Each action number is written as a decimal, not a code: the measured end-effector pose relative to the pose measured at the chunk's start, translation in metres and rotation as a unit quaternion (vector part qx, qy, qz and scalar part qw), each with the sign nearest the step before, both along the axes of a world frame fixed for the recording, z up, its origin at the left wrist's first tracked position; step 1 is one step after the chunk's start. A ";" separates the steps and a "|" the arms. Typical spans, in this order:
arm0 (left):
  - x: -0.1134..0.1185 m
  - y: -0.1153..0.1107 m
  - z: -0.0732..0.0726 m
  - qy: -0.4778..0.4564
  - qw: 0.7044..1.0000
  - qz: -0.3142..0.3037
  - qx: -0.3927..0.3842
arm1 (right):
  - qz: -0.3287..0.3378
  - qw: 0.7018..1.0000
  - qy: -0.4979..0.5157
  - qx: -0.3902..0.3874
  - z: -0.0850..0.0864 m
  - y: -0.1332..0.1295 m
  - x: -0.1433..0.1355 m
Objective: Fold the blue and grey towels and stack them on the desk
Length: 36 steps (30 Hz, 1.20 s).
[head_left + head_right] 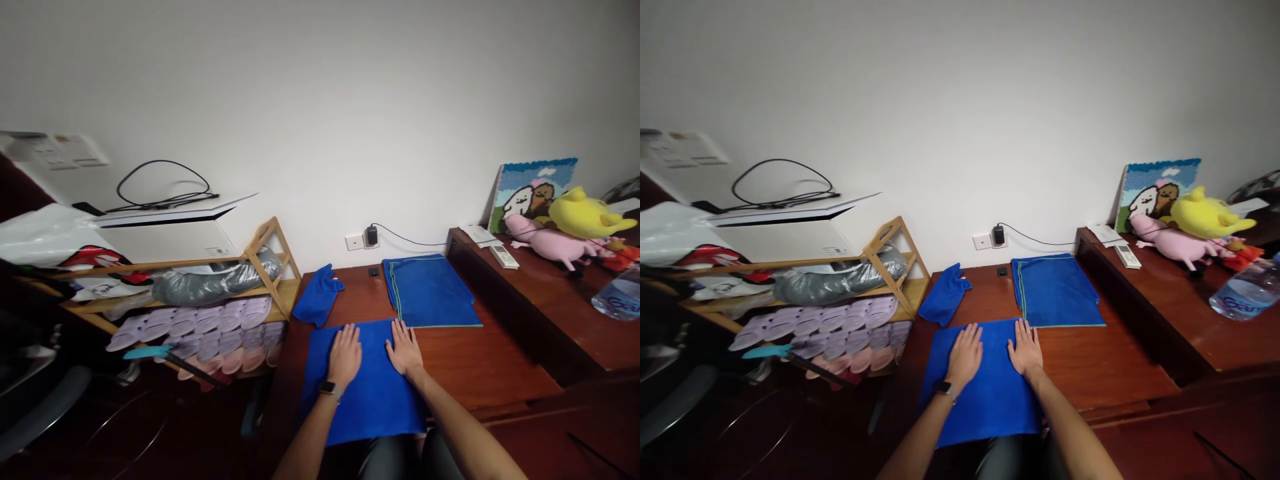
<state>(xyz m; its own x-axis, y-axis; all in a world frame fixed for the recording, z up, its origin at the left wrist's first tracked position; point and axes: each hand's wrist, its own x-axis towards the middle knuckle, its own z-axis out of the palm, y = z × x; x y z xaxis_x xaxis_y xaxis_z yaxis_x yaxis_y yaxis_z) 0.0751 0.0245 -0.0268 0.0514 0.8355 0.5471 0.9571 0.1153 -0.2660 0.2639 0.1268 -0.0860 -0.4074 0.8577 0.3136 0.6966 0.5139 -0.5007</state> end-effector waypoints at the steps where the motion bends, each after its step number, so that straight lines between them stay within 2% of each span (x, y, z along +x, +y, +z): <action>1: 0.021 0.013 -0.009 -0.010 1.000 -0.018 -0.019 | 0.003 1.000 -0.003 0.002 -0.001 0.001 0.000; 4: 0.072 0.045 -0.036 -0.049 0.997 -0.029 -0.059 | 0.016 0.999 -0.028 0.011 -0.005 0.004 0.000; 6: 0.084 0.054 -0.048 -0.061 0.996 -0.022 -0.066 | 0.017 0.999 -0.042 0.013 -0.007 0.005 -0.001; 7: 0.081 0.054 -0.051 -0.062 0.996 -0.020 -0.066 | 0.013 0.999 -0.041 0.013 -0.007 0.005 -0.001; 10: 0.043 0.034 -0.045 -0.058 0.997 0.013 -0.050 | 0.002 1.000 -0.022 0.005 -0.005 0.004 -0.001; 13: -0.017 0.003 -0.026 -0.054 0.993 0.106 -0.013 | -0.003 1.000 -0.008 0.000 -0.003 0.002 -0.002; 15: -0.053 -0.013 -0.011 -0.058 0.988 0.145 0.005 | -0.004 1.000 -0.005 -0.002 -0.002 0.001 -0.002; 18: -0.086 -0.024 0.004 -0.060 0.984 0.165 0.018 | -0.003 1.000 -0.006 -0.007 0.000 0.000 -0.001; 21: -0.094 -0.023 0.005 -0.057 0.984 0.167 0.024 | -0.004 1.000 -0.013 -0.009 0.001 0.000 -0.001; 27: -0.093 -0.020 -0.001 -0.054 0.984 0.165 0.029 | -0.010 1.000 -0.021 -0.008 0.001 0.000 0.000; 36: -0.092 -0.018 0.004 -0.058 0.983 0.174 0.023 | -0.004 0.999 -0.051 0.016 0.006 0.005 -0.004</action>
<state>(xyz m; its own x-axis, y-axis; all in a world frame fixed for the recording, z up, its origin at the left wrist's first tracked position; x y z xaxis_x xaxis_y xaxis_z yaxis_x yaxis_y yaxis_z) -0.0171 0.0065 -0.0232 -0.2984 0.7658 0.5697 0.8806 0.4510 -0.1451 0.2600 0.1315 -0.0802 -0.4312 0.8518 0.2975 0.7480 0.5219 -0.4100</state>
